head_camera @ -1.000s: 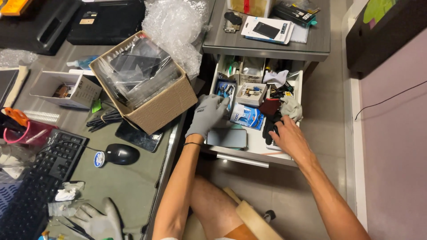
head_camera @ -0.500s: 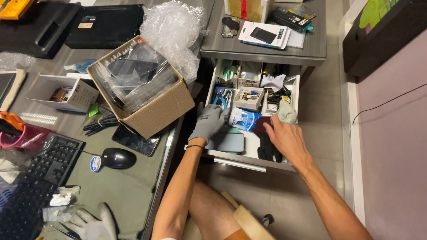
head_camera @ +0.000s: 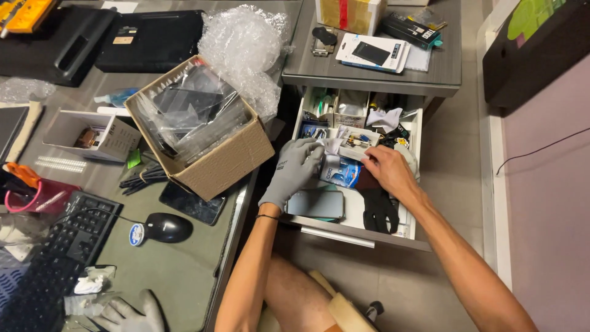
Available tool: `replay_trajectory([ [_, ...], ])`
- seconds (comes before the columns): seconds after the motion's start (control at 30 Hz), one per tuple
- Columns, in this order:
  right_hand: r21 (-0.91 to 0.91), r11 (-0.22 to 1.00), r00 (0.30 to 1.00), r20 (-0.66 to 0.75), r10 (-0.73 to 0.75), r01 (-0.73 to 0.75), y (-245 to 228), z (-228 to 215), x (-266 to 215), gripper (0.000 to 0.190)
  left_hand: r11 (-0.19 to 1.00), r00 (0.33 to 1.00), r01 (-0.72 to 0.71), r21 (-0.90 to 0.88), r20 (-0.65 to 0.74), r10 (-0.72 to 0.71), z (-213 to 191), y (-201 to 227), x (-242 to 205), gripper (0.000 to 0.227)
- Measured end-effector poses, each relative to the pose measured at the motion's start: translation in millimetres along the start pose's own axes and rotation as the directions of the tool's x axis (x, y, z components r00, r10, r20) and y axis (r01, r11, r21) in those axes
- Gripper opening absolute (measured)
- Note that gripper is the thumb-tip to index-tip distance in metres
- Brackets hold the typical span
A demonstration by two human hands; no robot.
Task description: The person opens a drawer and sorts through various items, including gloves, a phone, and small boxes. They move items around within the drawer and place some on the desk surface.
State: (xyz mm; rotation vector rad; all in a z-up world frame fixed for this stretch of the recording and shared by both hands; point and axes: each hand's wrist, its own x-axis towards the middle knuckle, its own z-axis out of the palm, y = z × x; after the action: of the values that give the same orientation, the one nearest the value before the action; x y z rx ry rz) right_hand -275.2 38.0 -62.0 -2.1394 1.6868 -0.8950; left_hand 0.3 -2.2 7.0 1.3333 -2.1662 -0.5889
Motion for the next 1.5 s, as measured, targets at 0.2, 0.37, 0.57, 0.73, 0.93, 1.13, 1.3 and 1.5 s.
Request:
replay_trajectory([
  [0.2,-0.046,0.997,0.993,-0.101,0.057,-0.062,-5.3,-41.9,-46.2,0.009,0.99,0.999,0.036,-0.135,0.015,-0.034,49.4,-16.3,32.6,0.031],
  [0.37,-0.039,0.995,0.992,-0.095,0.086,-0.09,-29.0,-67.0,-68.1,0.008,0.992,0.987,0.054,0.113,0.145,-0.07,77.7,-21.2,46.8,0.043],
  [0.57,-0.037,0.995,0.991,-0.101,0.088,-0.092,-31.9,-70.9,-81.0,0.009,0.974,0.989,0.016,0.227,0.139,-0.048,72.1,-37.3,18.5,0.03],
  [0.73,-0.033,0.996,0.994,-0.066,0.084,-0.086,-41.9,-57.5,-77.2,0.01,0.981,0.915,-0.094,0.169,0.403,0.018,23.4,1.7,-24.4,0.029],
  [0.93,0.029,0.996,0.994,-0.072,0.085,-0.083,-53.6,-35.6,-77.8,0.006,0.954,0.785,-0.177,0.241,0.62,-0.011,46.3,23.3,-41.1,0.055],
  [1.13,0.059,0.994,0.996,0.006,0.09,-0.09,-69.7,-45.5,-83.2,0.004,0.938,0.728,-0.111,0.329,0.669,-0.149,85.9,2.4,-41.3,0.054],
  [1.3,0.076,0.993,0.994,0.063,0.087,-0.092,-71.8,-51.5,-88.6,0.007,0.874,0.757,-0.165,0.457,0.627,-0.185,114.5,3.3,-38.5,0.07],
  [1.5,-0.005,0.997,0.996,-0.033,0.078,-0.078,-57.2,-58.7,-100.7,0.005,0.836,0.764,-0.207,0.509,0.617,-0.187,127.0,1.3,-34.1,0.075],
])
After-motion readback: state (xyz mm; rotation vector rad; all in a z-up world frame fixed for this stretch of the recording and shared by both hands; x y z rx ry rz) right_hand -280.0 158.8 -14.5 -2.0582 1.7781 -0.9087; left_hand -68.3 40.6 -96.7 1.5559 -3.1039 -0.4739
